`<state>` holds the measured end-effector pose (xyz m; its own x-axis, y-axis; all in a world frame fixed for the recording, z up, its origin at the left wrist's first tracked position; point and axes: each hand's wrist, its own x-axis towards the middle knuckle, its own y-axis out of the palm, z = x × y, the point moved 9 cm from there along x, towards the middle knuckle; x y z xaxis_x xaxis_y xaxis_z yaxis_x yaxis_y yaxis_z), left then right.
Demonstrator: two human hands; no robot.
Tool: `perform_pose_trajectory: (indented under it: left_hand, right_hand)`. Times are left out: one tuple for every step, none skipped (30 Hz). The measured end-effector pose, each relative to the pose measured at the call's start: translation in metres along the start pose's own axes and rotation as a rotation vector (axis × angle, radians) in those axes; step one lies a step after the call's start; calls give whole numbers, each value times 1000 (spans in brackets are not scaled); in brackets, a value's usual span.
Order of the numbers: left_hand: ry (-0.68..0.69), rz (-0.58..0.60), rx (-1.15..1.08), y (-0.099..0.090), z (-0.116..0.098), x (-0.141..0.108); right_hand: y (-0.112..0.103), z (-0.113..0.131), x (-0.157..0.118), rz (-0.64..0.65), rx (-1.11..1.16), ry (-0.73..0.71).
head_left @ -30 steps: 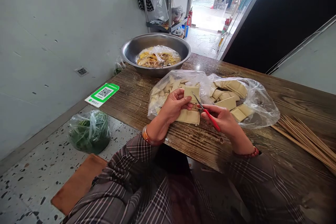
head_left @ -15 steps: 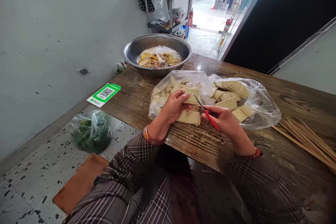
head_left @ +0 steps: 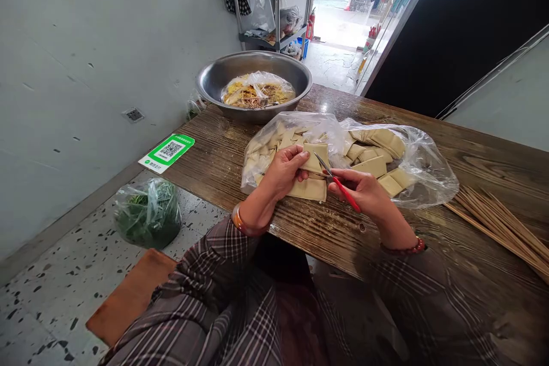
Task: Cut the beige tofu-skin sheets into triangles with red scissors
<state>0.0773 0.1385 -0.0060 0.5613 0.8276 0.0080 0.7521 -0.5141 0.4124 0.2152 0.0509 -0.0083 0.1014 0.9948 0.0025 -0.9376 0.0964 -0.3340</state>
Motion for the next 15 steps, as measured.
perform_pose_trajectory:
  left_hand:
    - [-1, -5, -6, 0, 0, 0]
    - [-2, -11, -10, -1, 0, 0]
    - [0, -19, -15, -1, 0, 0]
    - [2, -30, -22, -2, 0, 0]
    - [4, -41, -28, -3, 0, 0]
    - [4, -50, -34, -4, 0, 0]
    - [3, -57, -36, -5, 1, 0]
    - [2, -60, -31, -5, 1, 0]
    - [1, -57, -16, -5, 2, 0]
    - [-1, -47, 9, -4, 2, 0]
    - [-4, -33, 39, -3, 3, 0]
    - [-7, -19, 68, -1, 3, -1]
    - [-11, -4, 93, 0, 4, -2]
    - [-18, 10, 111, 2, 4, -2]
    - [-26, 23, 124, 3, 5, -3]
  right_hand:
    - [0, 0, 0, 4, 4, 5]
    - [0, 1, -1, 8, 11, 12]
    - [1, 2, -1, 12, 20, 20]
    - [1, 3, -2, 21, 28, 29]
    - [2, 5, -3, 32, 36, 37]
    - [3, 7, -3, 43, 43, 42]
    - [4, 9, -4, 52, 51, 44]
    - [5, 11, -4, 59, 61, 43]
    - [6, 13, -5, 63, 72, 43]
    - [6, 13, -5, 64, 85, 44]
    - [7, 14, -5, 66, 99, 49]
    - [8, 13, -5, 69, 113, 58]
    - [8, 11, -5, 71, 126, 68]
    - [9, 10, -5, 69, 134, 77]
    - [8, 8, -5, 63, 136, 84]
